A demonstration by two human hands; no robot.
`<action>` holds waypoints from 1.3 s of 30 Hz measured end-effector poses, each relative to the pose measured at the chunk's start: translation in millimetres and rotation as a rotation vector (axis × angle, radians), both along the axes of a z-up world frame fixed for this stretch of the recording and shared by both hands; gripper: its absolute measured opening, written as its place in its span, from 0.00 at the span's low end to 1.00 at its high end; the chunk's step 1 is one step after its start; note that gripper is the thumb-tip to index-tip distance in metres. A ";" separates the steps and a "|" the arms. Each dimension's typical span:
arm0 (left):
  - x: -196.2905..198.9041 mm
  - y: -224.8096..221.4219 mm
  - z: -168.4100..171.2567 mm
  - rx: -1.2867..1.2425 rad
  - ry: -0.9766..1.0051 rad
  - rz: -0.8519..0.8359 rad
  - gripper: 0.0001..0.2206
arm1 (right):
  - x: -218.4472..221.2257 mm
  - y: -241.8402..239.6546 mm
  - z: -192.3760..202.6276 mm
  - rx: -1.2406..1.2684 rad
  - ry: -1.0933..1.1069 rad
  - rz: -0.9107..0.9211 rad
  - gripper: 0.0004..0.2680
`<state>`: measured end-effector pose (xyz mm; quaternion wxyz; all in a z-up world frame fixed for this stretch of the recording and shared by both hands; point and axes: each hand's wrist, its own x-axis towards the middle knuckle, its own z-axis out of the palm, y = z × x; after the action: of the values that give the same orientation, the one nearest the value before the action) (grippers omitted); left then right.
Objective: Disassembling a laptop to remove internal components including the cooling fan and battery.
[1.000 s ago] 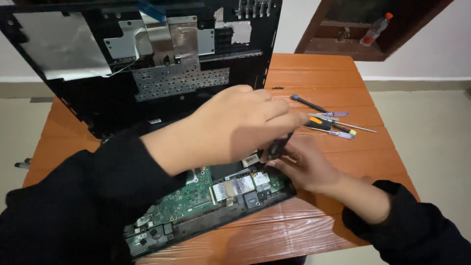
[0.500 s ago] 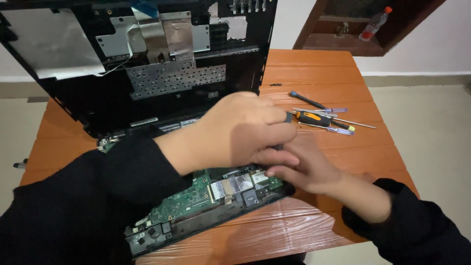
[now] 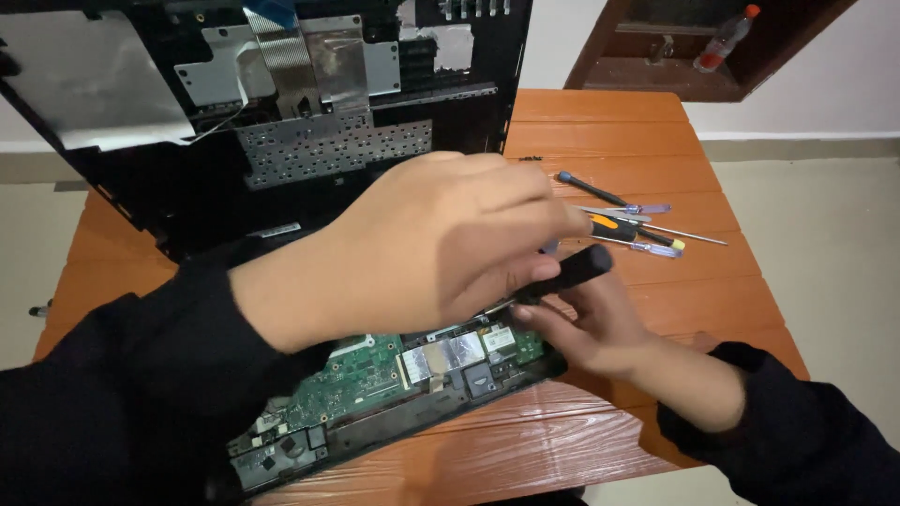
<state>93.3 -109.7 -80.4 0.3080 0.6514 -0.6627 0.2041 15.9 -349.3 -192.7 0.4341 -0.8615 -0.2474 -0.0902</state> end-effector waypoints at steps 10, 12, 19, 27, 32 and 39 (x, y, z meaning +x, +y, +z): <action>2.7 -8.1 -28.8 0.162 -0.052 0.061 0.16 | -1.9 -8.3 -36.4 0.073 0.448 -0.084 0.20; 3.2 -8.3 -28.9 0.165 -0.060 0.060 0.17 | 0.6 -6.1 -27.3 -0.021 0.318 -0.052 0.17; 5.8 -7.9 -29.2 0.117 -0.143 0.071 0.16 | 0.5 -6.2 -29.5 0.057 0.322 0.008 0.18; 9.0 -7.0 -25.7 0.068 -0.195 0.053 0.11 | 9.4 -5.5 -20.0 -0.204 -0.032 0.015 0.11; 12.6 -7.5 -23.2 0.043 -0.114 -0.035 0.05 | 8.5 -9.0 -24.1 -0.272 -0.036 0.020 0.12; 16.3 -9.8 -28.3 0.027 -0.244 0.108 0.08 | 5.6 0.3 -15.3 -0.133 0.029 0.070 0.12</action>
<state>109.6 -119.5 -108.7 0.2048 0.6604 -0.6620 0.2893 21.5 -349.0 -208.0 0.3825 -0.8804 -0.2764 -0.0460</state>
